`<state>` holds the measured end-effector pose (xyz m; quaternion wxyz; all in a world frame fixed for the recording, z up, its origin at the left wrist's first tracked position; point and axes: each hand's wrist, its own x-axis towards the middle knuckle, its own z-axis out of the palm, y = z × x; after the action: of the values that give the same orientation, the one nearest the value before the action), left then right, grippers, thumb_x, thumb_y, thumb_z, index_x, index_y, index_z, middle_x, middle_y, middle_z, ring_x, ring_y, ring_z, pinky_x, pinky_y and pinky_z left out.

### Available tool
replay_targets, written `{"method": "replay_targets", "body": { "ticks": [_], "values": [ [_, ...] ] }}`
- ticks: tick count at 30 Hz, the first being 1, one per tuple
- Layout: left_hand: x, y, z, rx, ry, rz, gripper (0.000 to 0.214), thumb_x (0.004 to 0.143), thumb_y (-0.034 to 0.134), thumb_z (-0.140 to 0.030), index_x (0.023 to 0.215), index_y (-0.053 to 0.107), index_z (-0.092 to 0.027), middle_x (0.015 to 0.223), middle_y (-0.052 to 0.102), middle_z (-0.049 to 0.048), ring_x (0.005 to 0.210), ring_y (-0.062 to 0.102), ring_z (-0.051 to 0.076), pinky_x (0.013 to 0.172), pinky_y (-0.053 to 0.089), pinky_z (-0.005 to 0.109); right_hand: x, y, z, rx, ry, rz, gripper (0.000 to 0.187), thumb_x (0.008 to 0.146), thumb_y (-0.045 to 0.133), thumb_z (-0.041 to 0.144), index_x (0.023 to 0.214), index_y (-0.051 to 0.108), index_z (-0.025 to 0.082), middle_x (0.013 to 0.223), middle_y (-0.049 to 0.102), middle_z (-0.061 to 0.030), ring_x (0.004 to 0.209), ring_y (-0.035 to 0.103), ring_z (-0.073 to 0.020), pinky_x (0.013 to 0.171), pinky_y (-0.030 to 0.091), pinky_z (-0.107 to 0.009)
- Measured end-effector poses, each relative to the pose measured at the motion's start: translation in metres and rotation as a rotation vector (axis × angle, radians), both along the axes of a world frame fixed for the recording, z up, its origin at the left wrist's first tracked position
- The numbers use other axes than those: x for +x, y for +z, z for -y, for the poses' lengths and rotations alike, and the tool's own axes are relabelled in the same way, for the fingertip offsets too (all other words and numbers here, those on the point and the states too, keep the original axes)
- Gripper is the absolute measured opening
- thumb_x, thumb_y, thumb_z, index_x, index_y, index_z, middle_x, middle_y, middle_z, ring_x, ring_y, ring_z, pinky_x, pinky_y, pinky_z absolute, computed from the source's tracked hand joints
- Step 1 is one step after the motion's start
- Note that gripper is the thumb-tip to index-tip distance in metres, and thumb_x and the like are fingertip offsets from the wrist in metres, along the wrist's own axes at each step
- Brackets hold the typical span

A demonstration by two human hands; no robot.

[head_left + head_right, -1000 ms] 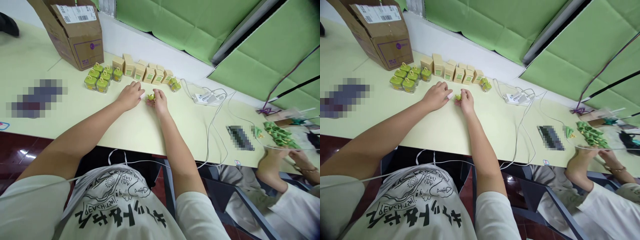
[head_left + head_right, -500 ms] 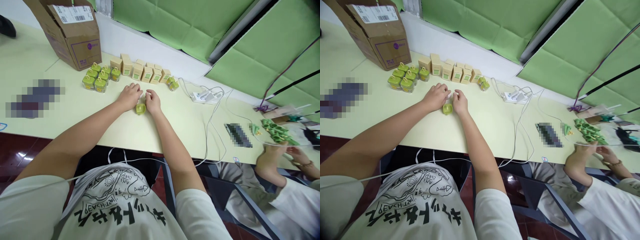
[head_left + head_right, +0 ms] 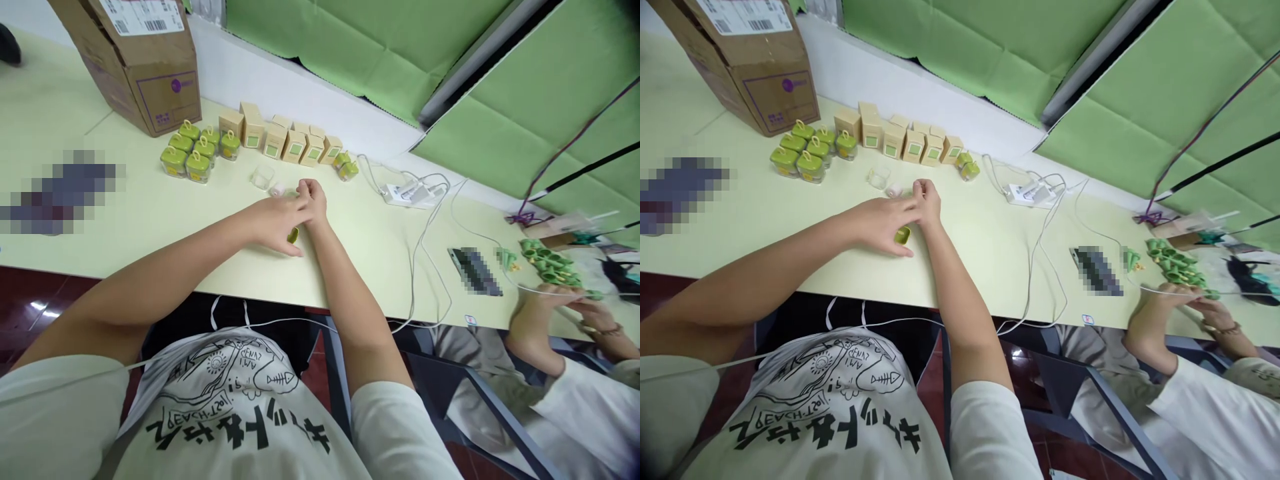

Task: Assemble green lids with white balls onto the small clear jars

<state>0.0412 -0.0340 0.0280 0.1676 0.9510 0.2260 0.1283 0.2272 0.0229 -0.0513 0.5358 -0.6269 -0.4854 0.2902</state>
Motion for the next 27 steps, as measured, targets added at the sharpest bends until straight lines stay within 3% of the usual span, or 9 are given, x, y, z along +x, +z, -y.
{"method": "replay_targets", "body": {
  "ticks": [2,5,9,11,14,17,22,27],
  "values": [
    [0.002,-0.006,0.002,0.006,-0.016,-0.057,0.049,0.078,0.084,-0.038,0.123,0.073,-0.022,0.135,0.071,0.014,0.115,0.069,0.035,0.09,0.05,0.04,0.004,0.002,-0.003,-0.025,-0.024,-0.06,0.03,0.099,0.072,0.055,0.097,0.063,0.026,0.092,0.069,0.0018,0.08,0.064,-0.0152,0.084,0.062,-0.032],
    [0.001,-0.015,-0.003,-0.059,-0.009,-0.112,0.027,0.085,0.072,-0.03,0.11,0.076,-0.022,0.119,0.076,0.0126,0.101,0.071,0.031,0.084,0.05,0.041,0.007,0.005,-0.002,-0.067,-0.007,-0.124,0.027,0.099,0.071,0.052,0.098,0.064,0.026,0.094,0.071,0.0007,0.076,0.065,-0.0147,0.069,0.06,-0.028],
    [-0.001,-0.021,-0.017,-0.147,0.026,0.105,0.021,0.084,0.067,-0.028,0.102,0.075,-0.022,0.118,0.076,0.012,0.098,0.069,0.028,0.087,0.05,0.041,0.004,0.007,0.0,-0.081,0.037,-0.135,0.023,0.101,0.066,0.047,0.099,0.065,0.024,0.093,0.073,-0.0003,0.073,0.066,-0.0141,0.067,0.058,-0.028],
    [-0.001,-0.021,-0.026,-0.31,0.114,0.338,0.021,0.083,0.065,-0.027,0.101,0.074,-0.021,0.11,0.076,0.0096,0.091,0.066,0.024,0.084,0.05,0.038,0.003,0.009,0.001,-0.087,0.083,-0.146,0.029,0.1,0.067,0.052,0.1,0.066,0.023,0.093,0.073,-0.0009,0.073,0.067,-0.0143,0.067,0.057,-0.028],
    [0.0,-0.018,-0.041,-0.759,0.32,0.692,0.016,0.083,0.059,-0.027,0.093,0.068,-0.019,0.081,0.065,0.0043,0.068,0.057,0.018,0.065,0.044,0.032,0.002,0.015,0.005,-0.116,0.164,-0.189,0.041,0.096,0.07,0.064,0.098,0.067,0.023,0.091,0.072,-0.0012,0.068,0.066,-0.0134,0.059,0.053,-0.026],
    [0.0,-0.017,-0.052,-1.063,0.394,0.942,0.012,0.085,0.058,-0.028,0.087,0.064,-0.018,0.076,0.06,0.0023,0.061,0.052,0.013,0.057,0.037,0.027,-0.001,0.024,0.015,-0.093,0.299,-0.249,0.045,0.089,0.079,0.068,0.092,0.068,0.024,0.085,0.072,0.0005,0.065,0.063,-0.0113,0.055,0.05,-0.024],
    [0.0,-0.019,-0.056,-1.113,0.464,1.01,0.011,0.086,0.065,-0.03,0.085,0.063,-0.018,0.073,0.059,0.0019,0.061,0.052,0.012,0.053,0.037,0.025,-0.014,0.036,0.031,0.01,0.496,-0.236,0.057,0.072,0.095,0.072,0.099,0.072,0.027,0.09,0.077,0.0016,0.069,0.066,-0.0117,0.059,0.055,-0.025],
    [0.002,-0.022,-0.056,-1.159,0.478,0.989,0.02,0.091,0.065,-0.038,0.086,0.057,-0.02,0.071,0.056,0.0011,0.057,0.05,0.011,0.051,0.031,0.024,-0.023,0.032,0.033,0.094,0.506,-0.113,0.069,0.063,0.096,0.079,0.105,0.075,0.029,0.093,0.078,0.0003,0.074,0.068,-0.0151,0.064,0.06,-0.03]
  ]
}}
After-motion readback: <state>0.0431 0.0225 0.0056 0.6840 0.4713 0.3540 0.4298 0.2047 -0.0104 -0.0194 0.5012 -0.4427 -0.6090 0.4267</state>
